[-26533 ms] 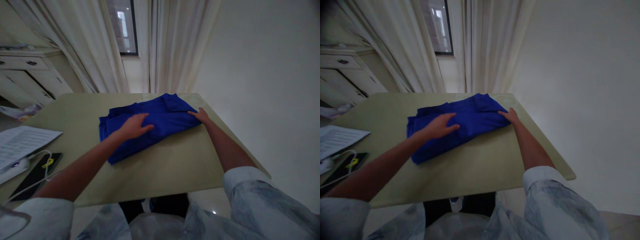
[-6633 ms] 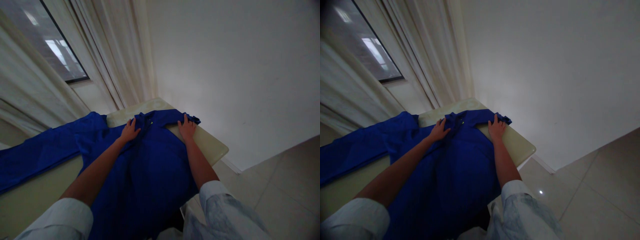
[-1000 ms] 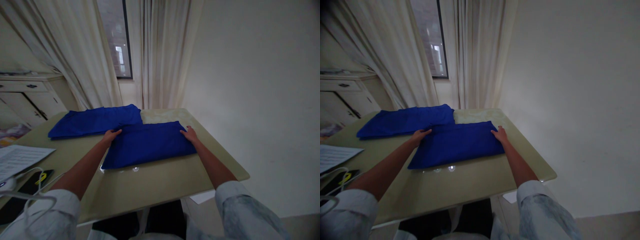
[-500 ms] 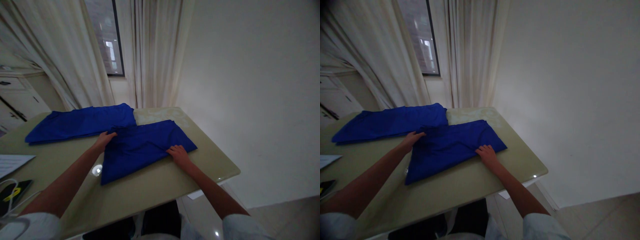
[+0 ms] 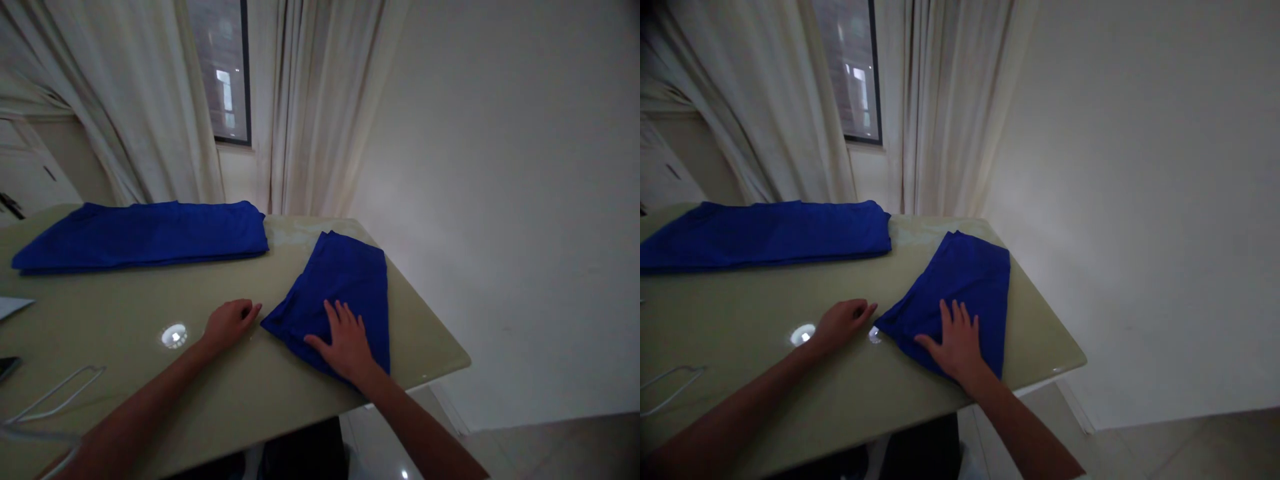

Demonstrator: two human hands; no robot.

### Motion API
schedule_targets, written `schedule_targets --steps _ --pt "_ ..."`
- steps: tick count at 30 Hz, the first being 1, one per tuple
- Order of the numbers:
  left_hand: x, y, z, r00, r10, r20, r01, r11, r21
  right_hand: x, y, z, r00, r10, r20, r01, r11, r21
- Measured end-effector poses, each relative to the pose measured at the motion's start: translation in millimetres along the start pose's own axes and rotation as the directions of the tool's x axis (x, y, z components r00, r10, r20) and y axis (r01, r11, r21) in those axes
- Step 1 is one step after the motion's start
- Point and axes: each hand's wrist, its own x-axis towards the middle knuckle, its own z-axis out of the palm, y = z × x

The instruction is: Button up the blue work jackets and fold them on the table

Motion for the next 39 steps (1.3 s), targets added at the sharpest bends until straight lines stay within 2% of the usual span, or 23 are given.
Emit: schedule_targets --steps 2,4,6,10,12,14,16,18,20,21,22,24,26,27,28,31,34,36,39 --pt "-0.7 -4.4 3.2 0.999 0.030 0.012 -0.031 0.999 0.012 -9.3 -16.4 25.6 0.999 -0.024 0.047 0.026 0.999 -0.038" --pt "-1.4 -7.5 5.4 0.998 0.058 0.022 -0.058 0.998 0.000 -1.9 -7.5 30.7 0.992 -0.061 0.110 0.068 0.995 -0.066" --pt "-1.0 -9.0 6.5 0.997 0.075 0.030 -0.074 0.997 -0.016 19.7 23.2 15.3 0.972 -0.128 0.195 0.144 0.987 -0.071" --pt "2.0 -8.5 5.6 0.998 0.048 0.045 -0.047 0.999 -0.012 82.0 105.3 -42.7 0.884 -0.270 0.381 0.294 0.956 -0.005" --pt "2.9 -8.5 4.5 0.998 0.033 0.050 -0.033 0.999 -0.013 108.4 133.9 -65.5 0.876 -0.253 0.409 0.278 0.961 -0.001" --pt "3.1 -9.2 3.8 0.998 0.031 0.045 -0.030 0.999 -0.038 125.4 146.4 -76.6 0.888 -0.219 0.405 0.241 0.971 -0.003" --pt "3.2 -9.7 3.7 0.999 0.034 0.039 -0.031 0.997 -0.067 133.9 143.7 -76.4 0.927 -0.183 0.327 0.179 0.983 0.044" --pt "3.5 -9.2 4.1 0.999 0.030 0.044 -0.027 0.998 -0.062 138.8 130.2 -67.9 0.984 -0.099 0.146 0.083 0.991 0.109" --pt "3.4 -8.2 5.1 0.999 0.025 0.045 -0.024 0.999 -0.038 145.3 112.3 -54.9 0.998 0.044 -0.036 -0.039 0.992 0.119" --pt "2.9 -7.8 5.6 0.999 0.026 0.042 -0.025 0.999 -0.031 150.1 103.7 -47.7 0.989 0.127 -0.078 -0.119 0.988 0.099" --pt "2.2 -7.7 6.2 0.999 0.031 0.038 -0.030 0.999 -0.031 156.0 96.2 -40.3 0.973 0.219 -0.072 -0.213 0.974 0.073" --pt "0.2 -8.6 7.1 0.998 0.052 0.037 -0.050 0.997 -0.050 169.8 86.2 -26.0 0.911 0.412 0.034 -0.413 0.910 0.035" --pt "-1.4 -10.3 7.5 0.996 0.073 0.047 -0.070 0.995 -0.069 183.7 84.6 -13.1 0.828 0.547 0.121 -0.551 0.835 -0.004" --pt "-1.7 -10.9 7.5 0.996 0.077 0.052 -0.073 0.995 -0.072 189.9 87.3 -7.5 0.811 0.571 0.126 -0.573 0.819 -0.028" --pt "-1.5 -11.2 7.4 0.995 0.075 0.058 -0.071 0.995 -0.070 195.5 92.0 -2.7 0.814 0.569 0.115 -0.567 0.822 -0.053" --pt "1.3 -9.9 7.0 0.996 0.049 0.073 -0.046 0.998 -0.041 210.5 114.3 5.3 0.867 0.492 0.079 -0.483 0.869 -0.108" --pt "4.8 -8.0 6.5 0.996 0.021 0.086 -0.019 1.000 -0.022 226.2 132.4 2.9 0.886 0.457 0.081 -0.450 0.888 -0.097" --pt "6.3 -8.4 6.2 0.996 0.011 0.085 -0.007 0.999 -0.040 234.4 133.3 -1.9 0.881 0.472 0.037 -0.470 0.881 -0.059" --pt "7.0 -10.4 6.2 0.998 -0.003 0.058 0.008 0.996 -0.087 229.9 117.5 -5.5 0.869 0.495 -0.011 -0.495 0.868 0.028"
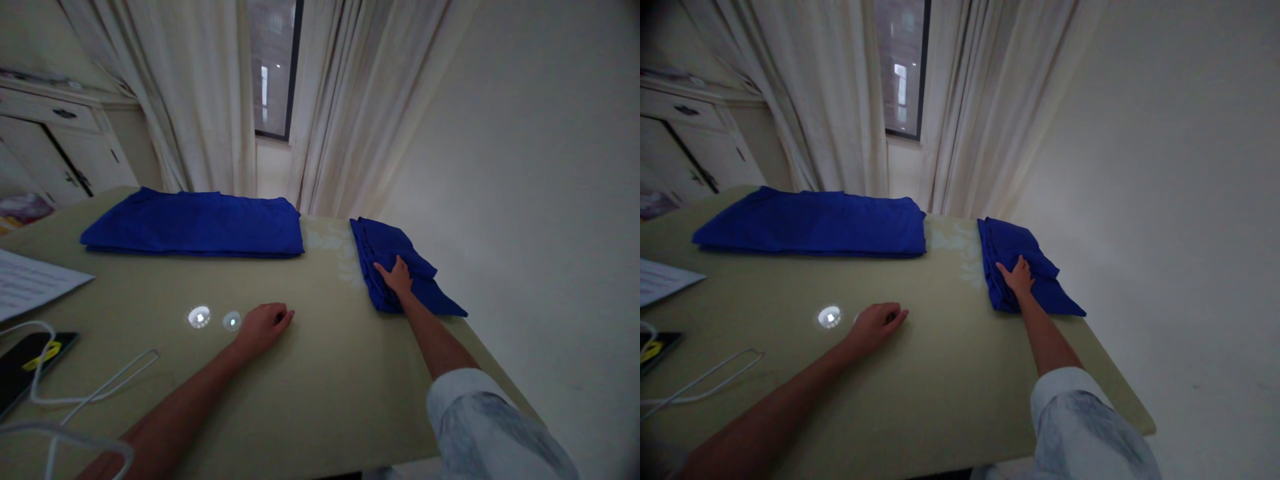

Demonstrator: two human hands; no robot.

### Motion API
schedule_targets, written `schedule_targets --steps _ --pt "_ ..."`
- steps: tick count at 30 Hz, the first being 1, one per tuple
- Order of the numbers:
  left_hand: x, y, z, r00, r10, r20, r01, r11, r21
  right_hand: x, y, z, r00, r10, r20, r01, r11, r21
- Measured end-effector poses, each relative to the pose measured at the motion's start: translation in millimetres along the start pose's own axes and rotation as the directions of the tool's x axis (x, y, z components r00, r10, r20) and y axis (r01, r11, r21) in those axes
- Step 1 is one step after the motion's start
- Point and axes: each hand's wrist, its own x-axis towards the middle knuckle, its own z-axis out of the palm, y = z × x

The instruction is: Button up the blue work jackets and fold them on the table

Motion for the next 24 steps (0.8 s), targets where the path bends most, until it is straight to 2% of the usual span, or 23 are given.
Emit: schedule_targets --steps 2,4,6,8,11,15,18,20,21,22,24 --pt "-0.1 -0.7 0.0 1.000 -0.002 -0.010 0.002 1.000 -0.017 -24.9 -3.8 4.1 0.996 -0.058 0.071 0.058 0.998 0.010" --pt "-0.5 -0.4 0.0 1.000 0.000 -0.007 0.000 1.000 -0.015 -57.1 -0.8 13.0 0.977 -0.148 0.155 0.158 0.986 -0.054" --pt "-1.1 0.1 -0.4 1.000 0.006 -0.001 -0.006 1.000 -0.007 -85.3 7.7 21.6 0.960 -0.223 0.169 0.250 0.956 -0.156" --pt "-2.1 0.3 -0.8 1.000 0.012 0.003 -0.012 1.000 0.000 -98.1 20.3 23.4 0.952 -0.267 0.152 0.298 0.924 -0.242" --pt "-4.1 -0.4 -1.2 1.000 0.027 -0.003 -0.027 1.000 -0.004 -83.2 48.0 8.1 0.939 -0.296 0.174 0.335 0.901 -0.276" --pt "-5.7 0.2 -1.2 0.998 0.055 -0.013 -0.055 0.998 -0.018 -43.9 95.8 -24.5 0.920 -0.329 0.212 0.366 0.915 -0.170" --pt "-5.4 4.5 -1.0 0.999 0.050 -0.018 -0.050 0.999 -0.001 -33.4 112.0 -35.5 0.920 -0.325 0.218 0.358 0.924 -0.132" --pt "-4.7 8.9 -0.8 0.999 0.030 -0.013 -0.030 0.999 0.014 -35.0 97.9 -30.2 0.937 -0.303 0.171 0.328 0.935 -0.137" --pt "-4.3 10.8 -0.6 1.000 0.020 -0.011 -0.019 1.000 0.018 -37.3 81.4 -23.0 0.946 -0.306 0.109 0.319 0.940 -0.124" --pt "-3.8 12.3 -0.3 1.000 0.014 -0.011 -0.014 1.000 0.019 -40.5 58.6 -12.6 0.945 -0.325 0.038 0.327 0.941 -0.086" --pt "-2.3 12.5 0.1 1.000 0.018 -0.026 -0.018 1.000 0.001 -49.8 -3.4 16.5 0.915 -0.400 -0.055 0.404 0.912 0.076"
